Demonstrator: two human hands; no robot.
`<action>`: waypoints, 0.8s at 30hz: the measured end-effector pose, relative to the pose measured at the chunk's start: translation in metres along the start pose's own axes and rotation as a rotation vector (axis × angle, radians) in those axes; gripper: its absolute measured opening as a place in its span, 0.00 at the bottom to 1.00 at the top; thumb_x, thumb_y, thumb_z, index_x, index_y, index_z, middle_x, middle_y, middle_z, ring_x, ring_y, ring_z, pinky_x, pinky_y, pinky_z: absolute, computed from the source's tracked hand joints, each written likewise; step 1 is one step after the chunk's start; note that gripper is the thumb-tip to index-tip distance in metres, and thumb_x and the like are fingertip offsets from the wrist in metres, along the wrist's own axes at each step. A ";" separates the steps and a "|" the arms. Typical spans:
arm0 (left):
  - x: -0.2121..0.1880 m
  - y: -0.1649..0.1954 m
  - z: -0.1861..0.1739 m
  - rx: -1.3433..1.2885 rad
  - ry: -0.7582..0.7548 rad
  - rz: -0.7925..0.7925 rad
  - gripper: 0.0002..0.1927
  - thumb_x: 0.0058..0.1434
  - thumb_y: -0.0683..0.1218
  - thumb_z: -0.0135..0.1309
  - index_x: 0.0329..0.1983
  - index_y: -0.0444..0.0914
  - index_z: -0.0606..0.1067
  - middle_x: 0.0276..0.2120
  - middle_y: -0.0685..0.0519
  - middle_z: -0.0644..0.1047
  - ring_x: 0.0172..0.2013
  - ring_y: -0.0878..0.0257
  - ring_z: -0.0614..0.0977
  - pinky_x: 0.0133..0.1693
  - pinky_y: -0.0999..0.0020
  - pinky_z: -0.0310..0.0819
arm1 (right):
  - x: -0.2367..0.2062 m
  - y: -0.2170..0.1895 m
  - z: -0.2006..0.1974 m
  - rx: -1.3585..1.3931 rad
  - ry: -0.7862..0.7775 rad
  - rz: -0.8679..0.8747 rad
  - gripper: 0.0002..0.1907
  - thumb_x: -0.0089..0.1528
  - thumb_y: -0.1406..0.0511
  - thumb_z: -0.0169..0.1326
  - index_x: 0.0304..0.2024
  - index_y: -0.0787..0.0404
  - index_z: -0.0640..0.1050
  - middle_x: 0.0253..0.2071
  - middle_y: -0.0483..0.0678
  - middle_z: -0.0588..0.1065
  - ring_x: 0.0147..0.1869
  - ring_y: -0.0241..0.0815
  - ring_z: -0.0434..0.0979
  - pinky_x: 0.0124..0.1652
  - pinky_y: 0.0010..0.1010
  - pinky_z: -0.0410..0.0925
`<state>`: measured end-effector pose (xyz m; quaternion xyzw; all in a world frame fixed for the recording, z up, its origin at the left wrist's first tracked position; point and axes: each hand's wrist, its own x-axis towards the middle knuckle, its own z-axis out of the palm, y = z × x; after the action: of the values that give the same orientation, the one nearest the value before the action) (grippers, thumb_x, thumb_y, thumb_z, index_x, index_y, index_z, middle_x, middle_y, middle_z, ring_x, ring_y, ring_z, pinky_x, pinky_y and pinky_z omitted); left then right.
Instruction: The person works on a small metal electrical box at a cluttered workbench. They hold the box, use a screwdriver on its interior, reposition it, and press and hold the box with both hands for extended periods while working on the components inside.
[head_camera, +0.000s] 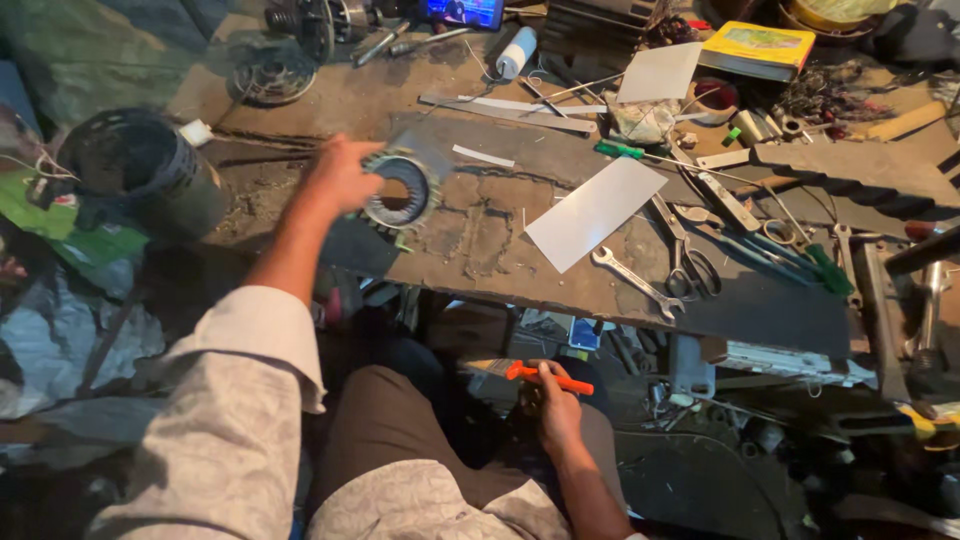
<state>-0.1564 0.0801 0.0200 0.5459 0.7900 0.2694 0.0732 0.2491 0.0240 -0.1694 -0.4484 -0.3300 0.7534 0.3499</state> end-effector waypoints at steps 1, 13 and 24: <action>0.004 -0.015 -0.006 -0.032 -0.004 -0.023 0.32 0.48 0.47 0.57 0.60 0.43 0.78 0.55 0.34 0.77 0.57 0.41 0.79 0.60 0.54 0.71 | 0.001 0.000 0.000 -0.011 0.014 0.029 0.15 0.67 0.56 0.49 0.47 0.59 0.76 0.30 0.46 0.74 0.26 0.35 0.69 0.25 0.26 0.61; 0.002 0.012 -0.006 0.029 -0.179 -0.528 0.64 0.46 0.72 0.66 0.76 0.40 0.51 0.70 0.26 0.54 0.70 0.32 0.59 0.66 0.40 0.55 | 0.015 0.002 0.008 0.027 -0.031 -0.008 0.14 0.67 0.56 0.51 0.47 0.58 0.78 0.29 0.45 0.72 0.24 0.33 0.64 0.22 0.26 0.57; -0.011 0.012 0.041 -0.014 0.073 -0.407 0.68 0.34 0.57 0.74 0.77 0.44 0.50 0.69 0.23 0.52 0.66 0.31 0.64 0.63 0.47 0.65 | 0.007 0.001 -0.003 -0.017 -0.025 -0.003 0.14 0.67 0.56 0.50 0.46 0.58 0.77 0.31 0.46 0.75 0.27 0.33 0.67 0.24 0.25 0.58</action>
<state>-0.1255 0.0879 -0.0101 0.3643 0.8843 0.2741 0.1011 0.2493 0.0297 -0.1740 -0.4416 -0.3413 0.7556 0.3429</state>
